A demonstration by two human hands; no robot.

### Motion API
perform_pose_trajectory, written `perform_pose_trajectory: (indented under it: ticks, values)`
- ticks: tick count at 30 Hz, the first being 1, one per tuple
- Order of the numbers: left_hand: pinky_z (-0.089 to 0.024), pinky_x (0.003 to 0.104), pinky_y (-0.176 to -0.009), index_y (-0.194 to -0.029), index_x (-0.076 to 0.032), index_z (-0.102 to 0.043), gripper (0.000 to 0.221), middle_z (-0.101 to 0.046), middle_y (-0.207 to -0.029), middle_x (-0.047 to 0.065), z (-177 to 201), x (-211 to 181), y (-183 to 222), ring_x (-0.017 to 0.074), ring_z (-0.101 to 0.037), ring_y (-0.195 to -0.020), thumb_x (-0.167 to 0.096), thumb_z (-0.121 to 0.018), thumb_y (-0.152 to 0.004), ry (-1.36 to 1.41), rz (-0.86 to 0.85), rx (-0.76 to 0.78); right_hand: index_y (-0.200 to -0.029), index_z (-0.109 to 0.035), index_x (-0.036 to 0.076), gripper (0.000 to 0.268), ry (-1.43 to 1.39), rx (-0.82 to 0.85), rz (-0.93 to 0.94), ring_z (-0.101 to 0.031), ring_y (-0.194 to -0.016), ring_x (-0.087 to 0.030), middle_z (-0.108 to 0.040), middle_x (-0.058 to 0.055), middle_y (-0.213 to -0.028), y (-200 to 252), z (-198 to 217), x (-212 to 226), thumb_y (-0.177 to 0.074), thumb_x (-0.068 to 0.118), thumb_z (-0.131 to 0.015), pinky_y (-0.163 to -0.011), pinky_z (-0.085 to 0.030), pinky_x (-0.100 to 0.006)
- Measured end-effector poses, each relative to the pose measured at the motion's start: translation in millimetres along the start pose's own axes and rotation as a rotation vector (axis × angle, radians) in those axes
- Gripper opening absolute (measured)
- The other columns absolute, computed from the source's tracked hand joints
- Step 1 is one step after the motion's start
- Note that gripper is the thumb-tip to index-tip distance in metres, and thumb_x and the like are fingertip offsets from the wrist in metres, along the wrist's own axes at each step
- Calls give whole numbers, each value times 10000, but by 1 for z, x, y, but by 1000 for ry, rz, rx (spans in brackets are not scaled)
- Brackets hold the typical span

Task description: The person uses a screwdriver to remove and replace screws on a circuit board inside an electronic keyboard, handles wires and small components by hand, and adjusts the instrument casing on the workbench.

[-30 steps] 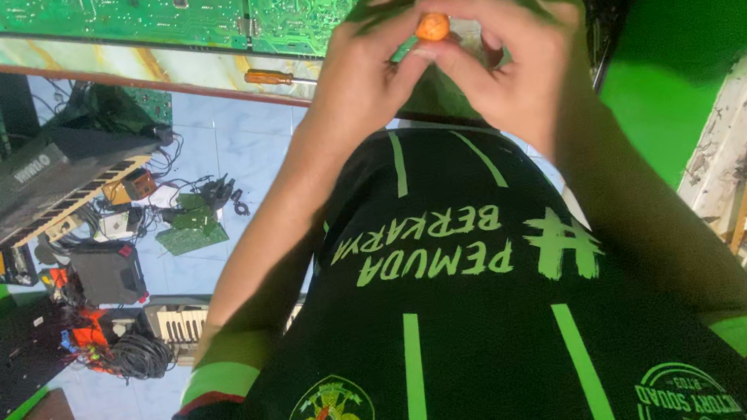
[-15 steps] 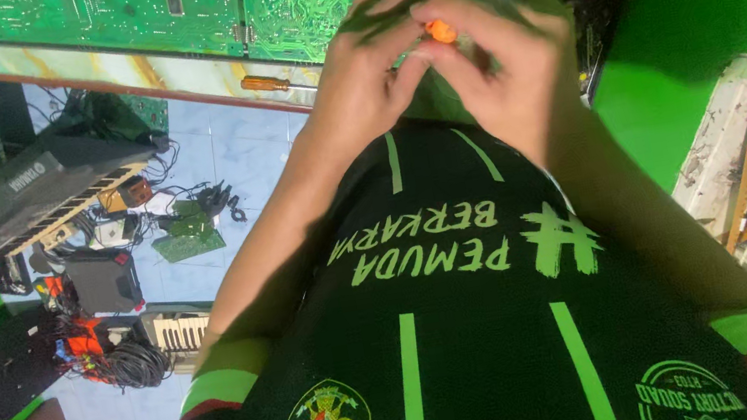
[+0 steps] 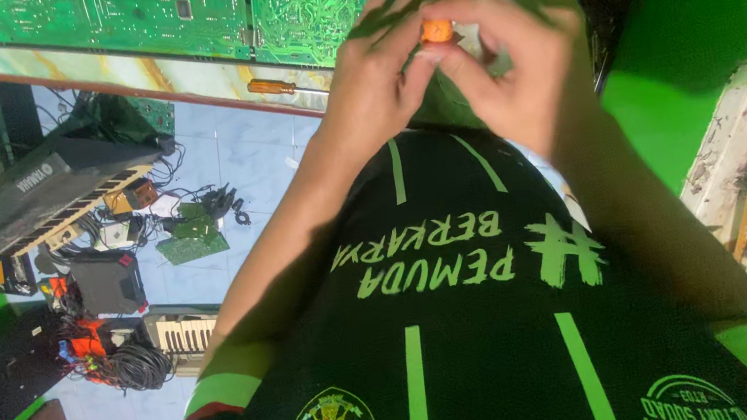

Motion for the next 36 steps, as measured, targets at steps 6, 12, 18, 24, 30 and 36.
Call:
perform_pose_trajectory:
  ticks: [6,12,18,24,30,36]
  values:
    - [-317,556,-1261,-1319,-12,-614,351,-583,-1443,268,12,4,-6,423,-548,-1390,-119,-733,-1007,-44,-168,112,-1292,-700,24,272,-310,242,-168,-705,-728,-152,-757,-117,-989,1,9,-14,-1025,10,-655,-654,-539,-276]
    - [-349,528,-1251,-1212,-37,-706,325,-683,-1323,210,18,3,-6,402,-591,-1359,-135,-777,-910,16,-40,39,-1175,-763,34,163,-129,44,-191,-675,-638,-182,-773,-129,-960,-3,-8,7,-1020,21,-715,-547,-476,-304]
    - [-360,527,-1236,-1216,-21,-711,299,-687,-1304,242,24,10,0,461,-568,-1341,-120,-778,-942,0,-98,101,-1307,-692,24,275,-219,103,-21,-697,-757,-174,-750,-148,-1092,2,-2,7,-1034,-8,-678,-664,-537,-285]
    - [-349,535,-1253,-1307,-4,-689,338,-652,-1395,254,37,8,0,456,-550,-1379,-106,-752,-992,97,-137,173,-1311,-733,76,221,-122,83,4,-714,-751,-153,-778,-100,-1050,4,-12,1,-1108,-8,-712,-654,-521,-272]
    - [-476,475,-1130,-1242,-45,-731,297,-699,-1322,163,35,3,-1,369,-636,-1280,-172,-808,-986,30,-110,25,-1302,-678,-5,274,-144,21,-2,-718,-848,-151,-747,-139,-1144,14,-10,3,-1050,-103,-632,-731,-552,-255]
    - [-437,489,-1097,-1215,-56,-747,268,-743,-1249,118,36,5,-4,335,-636,-1304,-219,-793,-1009,-80,-153,64,-1257,-688,0,227,-37,-16,13,-636,-712,-144,-755,-113,-1110,8,-7,13,-1052,-97,-668,-753,-491,-301]
Point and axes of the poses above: each hand's wrist, its own y-axis away from the middle knuckle, its own z-axis out of the back of the hand, x = y × z, the point moved 1 cm from there along -y, towards the middle knuckle
